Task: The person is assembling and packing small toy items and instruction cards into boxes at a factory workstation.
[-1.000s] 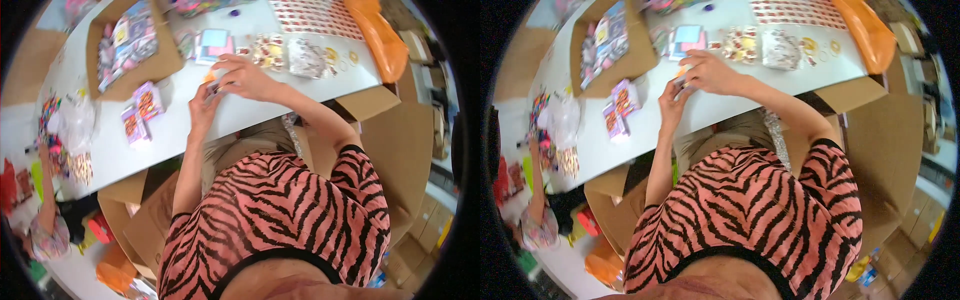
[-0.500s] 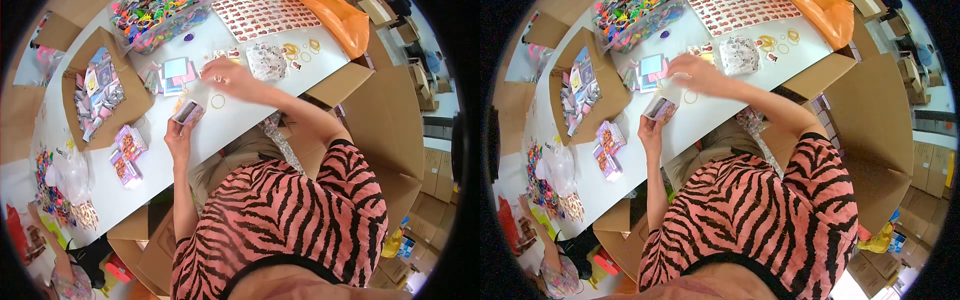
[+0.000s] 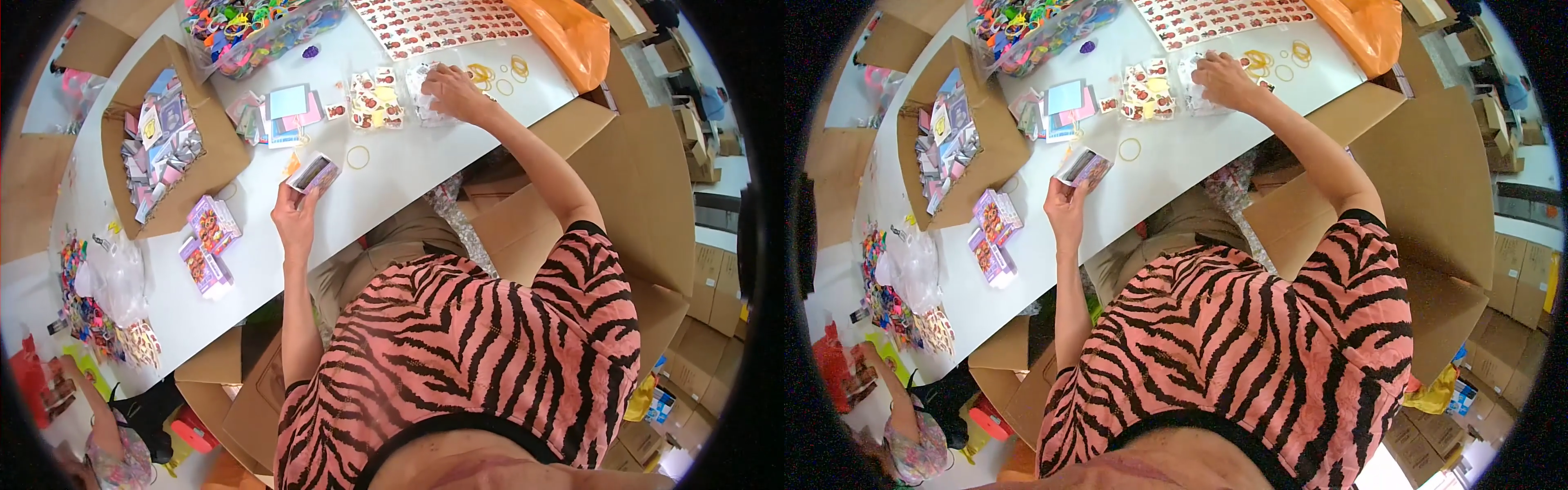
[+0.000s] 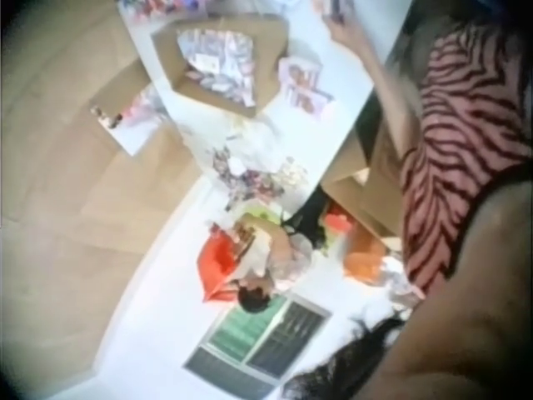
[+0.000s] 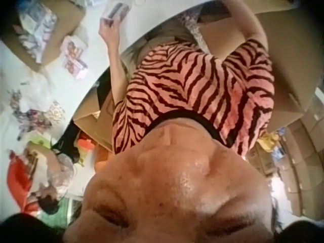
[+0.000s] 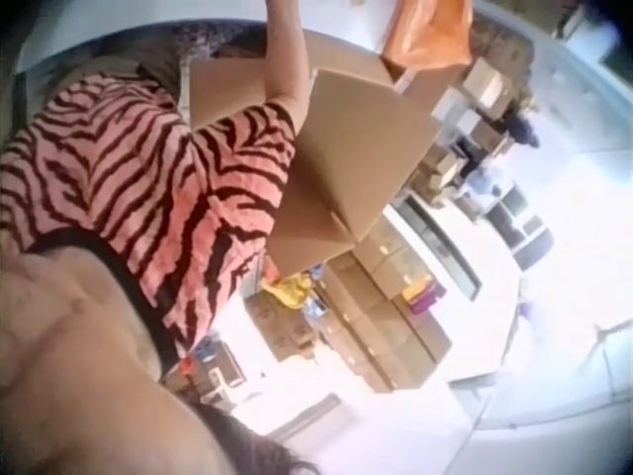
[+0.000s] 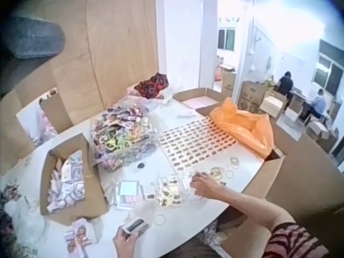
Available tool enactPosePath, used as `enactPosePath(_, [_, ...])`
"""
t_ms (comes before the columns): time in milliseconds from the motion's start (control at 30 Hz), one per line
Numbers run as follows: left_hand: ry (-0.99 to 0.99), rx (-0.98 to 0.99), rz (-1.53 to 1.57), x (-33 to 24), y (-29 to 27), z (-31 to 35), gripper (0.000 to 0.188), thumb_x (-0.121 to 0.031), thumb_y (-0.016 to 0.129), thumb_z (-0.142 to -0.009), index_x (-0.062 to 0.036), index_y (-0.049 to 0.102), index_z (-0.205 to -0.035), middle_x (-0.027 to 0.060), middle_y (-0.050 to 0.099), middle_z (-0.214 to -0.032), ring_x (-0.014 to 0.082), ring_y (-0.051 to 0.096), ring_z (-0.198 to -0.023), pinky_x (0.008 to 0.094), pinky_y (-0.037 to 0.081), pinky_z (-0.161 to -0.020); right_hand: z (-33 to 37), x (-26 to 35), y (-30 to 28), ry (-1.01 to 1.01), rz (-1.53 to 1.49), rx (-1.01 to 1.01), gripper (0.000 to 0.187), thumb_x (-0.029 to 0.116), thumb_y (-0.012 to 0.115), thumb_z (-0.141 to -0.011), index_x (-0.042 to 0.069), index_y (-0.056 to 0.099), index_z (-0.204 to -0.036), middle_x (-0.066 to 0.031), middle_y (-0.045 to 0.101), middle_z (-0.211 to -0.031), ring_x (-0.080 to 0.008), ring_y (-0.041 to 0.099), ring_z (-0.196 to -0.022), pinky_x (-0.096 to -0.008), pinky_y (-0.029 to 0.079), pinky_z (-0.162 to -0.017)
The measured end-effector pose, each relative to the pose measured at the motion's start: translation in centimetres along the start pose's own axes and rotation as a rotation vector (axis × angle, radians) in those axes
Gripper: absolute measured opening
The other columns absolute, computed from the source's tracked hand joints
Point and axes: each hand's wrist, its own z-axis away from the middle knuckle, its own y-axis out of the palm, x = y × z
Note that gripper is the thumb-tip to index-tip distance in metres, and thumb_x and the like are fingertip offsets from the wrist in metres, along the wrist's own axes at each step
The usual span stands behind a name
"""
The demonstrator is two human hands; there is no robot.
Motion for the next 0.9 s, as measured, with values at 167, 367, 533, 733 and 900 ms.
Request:
enactPosePath(167, [0.000, 0.001, -0.015, -0.3, 0.0, -0.1, 0.036, 0.003, 0.061, -0.085, 0.0066, 0.050, -0.119, 0.0122, 0.062, -0.111, 0.0161, 0.059, -0.102, 0.0301, 0.047, -0.090, -0.3, -0.8, 1.6, -0.166, 0.059, -0.252, 0.009, 0.013, 0.066, -0.069, 0.011, 0.063, -0.078, -0.0030, 0.063, -0.088, -0.0222, 0.054, -0.100, -0.0371, 0.041, -0.092])
enactPosePath(367, [-0.005, 0.001, -0.002, -0.1, 0.0, -0.2, 0.034, 0.002, 0.062, -0.085, 0.0065, 0.051, -0.117, 0.0123, 0.062, -0.109, 0.0156, 0.059, -0.101, 0.0300, 0.047, -0.090, -0.2, -1.5, 1.5, -0.101, 0.054, -0.155, 0.006, 0.014, 0.061, -0.076, 0.011, 0.065, -0.078, -0.0025, 0.064, -0.088, -0.0226, 0.056, -0.097, -0.0362, 0.040, -0.092])
enactPosePath(533, [0.017, -0.003, -0.032, 0.2, -0.2, -0.2, 0.031, 0.001, 0.062, -0.085, 0.0066, 0.052, -0.114, 0.0122, 0.063, -0.106, 0.0152, 0.060, -0.098, 0.0302, 0.048, -0.089, 0.0, -2.5, 1.5, -0.053, -0.147, -0.301, 0.011, 0.015, 0.059, -0.081, 0.007, 0.067, -0.079, -0.0043, 0.066, -0.083, -0.0259, 0.059, -0.091, -0.0378, 0.046, -0.081])
enactPosePath(733, [-0.005, -0.032, -0.047, -0.2, -0.3, -0.1, 0.031, 0.001, 0.061, -0.085, 0.0068, 0.052, -0.114, 0.0119, 0.063, -0.105, 0.0147, 0.060, -0.097, 0.0296, 0.049, -0.088, -0.3, 0.9, -2.9, 0.139, -0.604, -0.240, 0.018, 0.018, 0.063, -0.085, 0.000, 0.066, -0.084, -0.0086, 0.066, -0.077, -0.0220, 0.061, -0.071, -0.0339, 0.048, -0.066])
enactPosePath(900, [-0.024, -0.001, -0.021, -0.2, 0.1, -0.4, 0.032, 0.000, 0.063, -0.084, 0.0045, 0.053, -0.114, 0.0108, 0.065, -0.105, 0.0141, 0.061, -0.094, 0.0284, 0.050, -0.085, -1.0, 8.2, -6.7, -0.192, -0.817, -0.310, 0.014, 0.013, 0.064, -0.085, 0.000, 0.065, -0.091, -0.0088, 0.066, -0.087, -0.0177, 0.061, -0.075, -0.0307, 0.047, -0.068])
